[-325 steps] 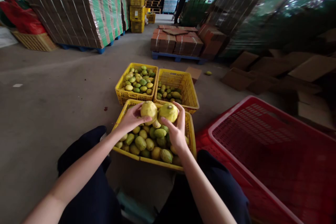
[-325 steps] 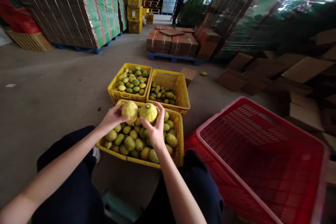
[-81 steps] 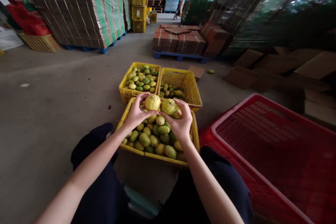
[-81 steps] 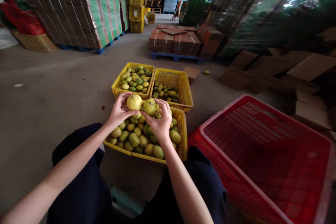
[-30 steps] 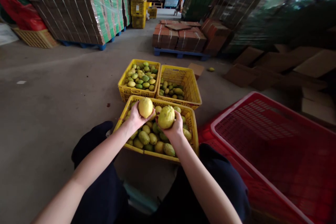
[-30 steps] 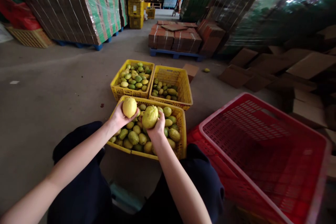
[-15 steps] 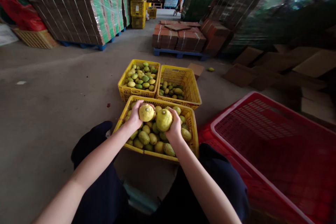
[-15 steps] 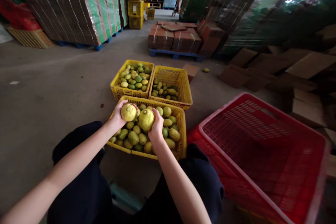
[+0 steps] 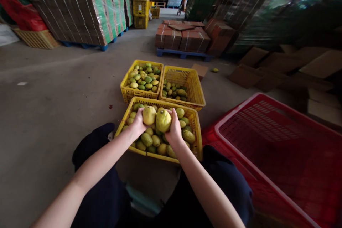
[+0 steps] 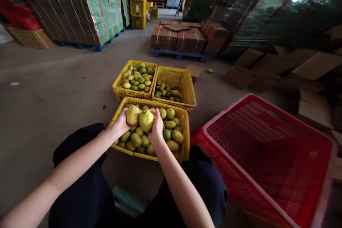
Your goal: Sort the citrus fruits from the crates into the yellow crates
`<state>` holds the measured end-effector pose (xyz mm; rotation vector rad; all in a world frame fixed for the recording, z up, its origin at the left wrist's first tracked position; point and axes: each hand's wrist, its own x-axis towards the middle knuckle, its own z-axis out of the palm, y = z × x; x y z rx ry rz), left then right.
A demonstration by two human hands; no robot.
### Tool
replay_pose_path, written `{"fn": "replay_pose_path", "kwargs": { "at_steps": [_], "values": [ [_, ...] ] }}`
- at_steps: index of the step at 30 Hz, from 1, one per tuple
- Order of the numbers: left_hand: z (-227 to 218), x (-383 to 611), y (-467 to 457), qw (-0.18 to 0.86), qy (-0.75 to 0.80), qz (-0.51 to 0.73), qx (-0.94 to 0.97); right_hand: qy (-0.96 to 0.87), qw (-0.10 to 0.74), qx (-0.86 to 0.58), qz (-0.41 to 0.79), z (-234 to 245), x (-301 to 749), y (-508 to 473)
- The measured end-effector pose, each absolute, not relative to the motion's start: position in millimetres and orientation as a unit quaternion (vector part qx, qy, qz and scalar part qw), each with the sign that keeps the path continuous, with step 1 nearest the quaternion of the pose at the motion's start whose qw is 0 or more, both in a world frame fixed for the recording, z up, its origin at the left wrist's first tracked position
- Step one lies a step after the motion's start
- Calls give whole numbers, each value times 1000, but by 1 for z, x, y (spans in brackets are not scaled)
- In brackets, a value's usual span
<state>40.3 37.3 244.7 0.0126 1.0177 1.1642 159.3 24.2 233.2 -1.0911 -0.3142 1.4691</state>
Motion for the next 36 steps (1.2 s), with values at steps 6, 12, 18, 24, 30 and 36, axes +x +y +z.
{"fn": "replay_pose_path", "kwargs": {
  "at_steps": [6,12,18,24,30,36],
  "values": [
    [252,35,38,724,404,559,-25,-72,559,-415,714,247,161,24],
    [270,30,29,765,330,552,-11,-53,579,-331,743,248,167,23],
    [273,30,24,783,275,558,16,-6,615,-278,738,244,176,27],
    [268,34,27,782,257,567,0,-17,599,-262,756,246,177,28],
    [264,42,29,767,226,601,-13,-23,609,-230,759,243,177,31],
    [264,51,34,769,220,599,-36,-22,624,-223,749,243,178,33]
  ]
}}
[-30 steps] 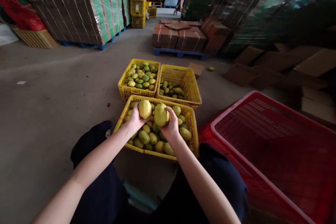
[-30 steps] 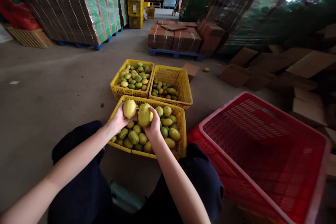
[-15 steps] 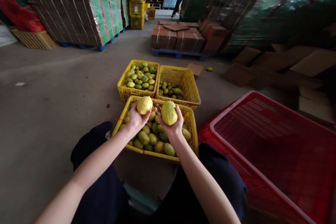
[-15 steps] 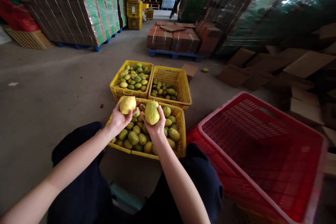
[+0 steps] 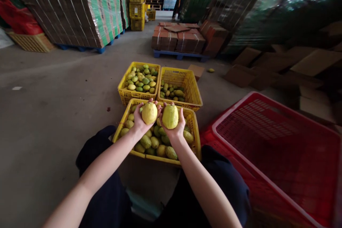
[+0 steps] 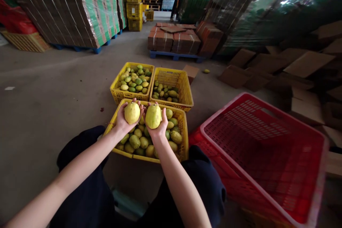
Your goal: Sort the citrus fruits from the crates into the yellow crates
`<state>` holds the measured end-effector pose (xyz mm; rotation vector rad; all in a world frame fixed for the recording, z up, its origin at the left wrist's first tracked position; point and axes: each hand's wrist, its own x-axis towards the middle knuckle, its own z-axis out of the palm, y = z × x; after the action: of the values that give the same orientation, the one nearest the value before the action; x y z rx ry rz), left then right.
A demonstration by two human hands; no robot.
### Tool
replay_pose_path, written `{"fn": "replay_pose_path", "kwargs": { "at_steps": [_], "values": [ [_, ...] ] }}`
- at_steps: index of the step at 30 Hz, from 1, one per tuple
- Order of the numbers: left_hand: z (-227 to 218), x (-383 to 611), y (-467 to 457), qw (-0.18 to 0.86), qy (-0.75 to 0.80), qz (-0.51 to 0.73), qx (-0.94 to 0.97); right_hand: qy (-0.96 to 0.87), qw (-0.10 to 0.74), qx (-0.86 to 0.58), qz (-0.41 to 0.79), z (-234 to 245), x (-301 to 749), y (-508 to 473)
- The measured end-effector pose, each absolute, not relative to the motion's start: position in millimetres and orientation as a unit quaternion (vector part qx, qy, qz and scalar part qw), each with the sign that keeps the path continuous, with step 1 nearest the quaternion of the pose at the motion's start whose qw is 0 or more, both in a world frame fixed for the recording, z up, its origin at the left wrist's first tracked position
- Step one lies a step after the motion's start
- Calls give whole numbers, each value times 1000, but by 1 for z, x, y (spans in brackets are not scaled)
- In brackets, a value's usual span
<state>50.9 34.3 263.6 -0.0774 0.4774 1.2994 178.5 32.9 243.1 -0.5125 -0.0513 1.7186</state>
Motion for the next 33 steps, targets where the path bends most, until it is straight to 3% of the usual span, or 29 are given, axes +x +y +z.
{"fn": "replay_pose_path", "kwargs": {
  "at_steps": [21,28,33],
  "values": [
    [261,51,37,809,186,558,-13,-33,610,-215,762,242,180,33],
    [254,24,36,774,198,601,11,9,605,-200,770,263,188,30],
    [211,15,28,813,337,474,44,2,638,-169,751,278,207,29]
  ]
}}
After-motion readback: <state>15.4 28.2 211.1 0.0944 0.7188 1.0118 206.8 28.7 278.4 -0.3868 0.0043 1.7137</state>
